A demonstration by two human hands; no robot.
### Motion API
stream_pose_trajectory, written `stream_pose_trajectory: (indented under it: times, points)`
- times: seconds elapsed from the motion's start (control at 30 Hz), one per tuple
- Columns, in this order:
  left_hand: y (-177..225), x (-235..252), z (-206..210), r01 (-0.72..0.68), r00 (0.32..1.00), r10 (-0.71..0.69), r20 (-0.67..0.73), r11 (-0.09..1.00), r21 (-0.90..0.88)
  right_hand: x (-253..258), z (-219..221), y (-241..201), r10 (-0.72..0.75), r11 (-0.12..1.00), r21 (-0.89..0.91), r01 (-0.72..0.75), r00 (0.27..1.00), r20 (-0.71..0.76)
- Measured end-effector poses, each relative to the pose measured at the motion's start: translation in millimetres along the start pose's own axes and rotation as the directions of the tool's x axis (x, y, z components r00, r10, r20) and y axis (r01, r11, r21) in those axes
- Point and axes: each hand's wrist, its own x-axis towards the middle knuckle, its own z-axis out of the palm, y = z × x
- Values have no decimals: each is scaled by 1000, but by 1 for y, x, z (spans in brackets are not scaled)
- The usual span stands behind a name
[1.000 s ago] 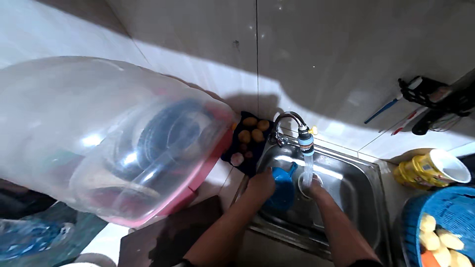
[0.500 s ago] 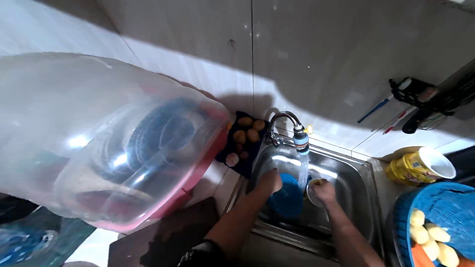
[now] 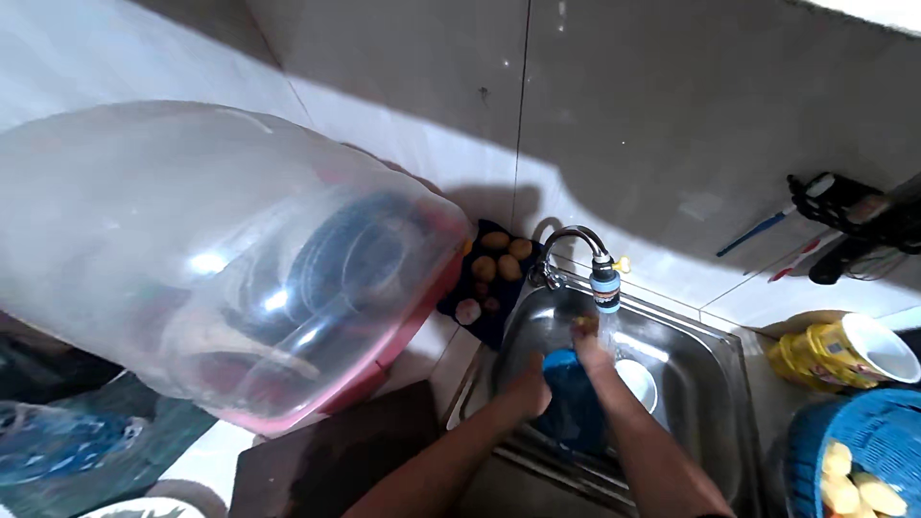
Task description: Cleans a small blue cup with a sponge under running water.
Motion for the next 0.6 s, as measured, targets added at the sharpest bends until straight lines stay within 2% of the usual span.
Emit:
stream_pose_trajectory:
  times: [0.1, 0.17, 0.27, 0.33, 0.4, 0.47, 0.53, 0.6]
  points:
    - [1, 4, -21, -32, 1000, 32, -2, 999, 25, -18, -8, -25, 15, 986, 168, -26, 998, 66]
    - [4, -4, -22, -79, 997, 78, 14, 994, 78, -7, -1, -5, -2, 980, 196, -13, 997, 74]
    - [8, -13, -20, -126, 992, 123, 35, 986, 106, 22, 1, 32, -77, 979, 186, 82, 996, -39]
    - [6, -8, -20, -127, 991, 123, 53, 988, 91, 28, -7, 39, -88, 979, 180, 99, 994, -64]
    - [7, 0, -24, -109, 993, 103, 57, 988, 112, 31, -13, 48, -57, 993, 105, 60, 998, -33]
    - [8, 12, -26, -97, 995, 92, 34, 977, 189, 32, -13, 73, 4, 999, -45, -4, 1000, 19]
    - [8, 31, -22, -89, 996, 94, -7, 963, 256, 32, -11, 102, 111, 986, -121, -111, 994, -6]
    - [13, 50, -16, -112, 991, 130, -45, 952, 284, 20, -37, 102, 249, 957, -140, -255, 967, -55]
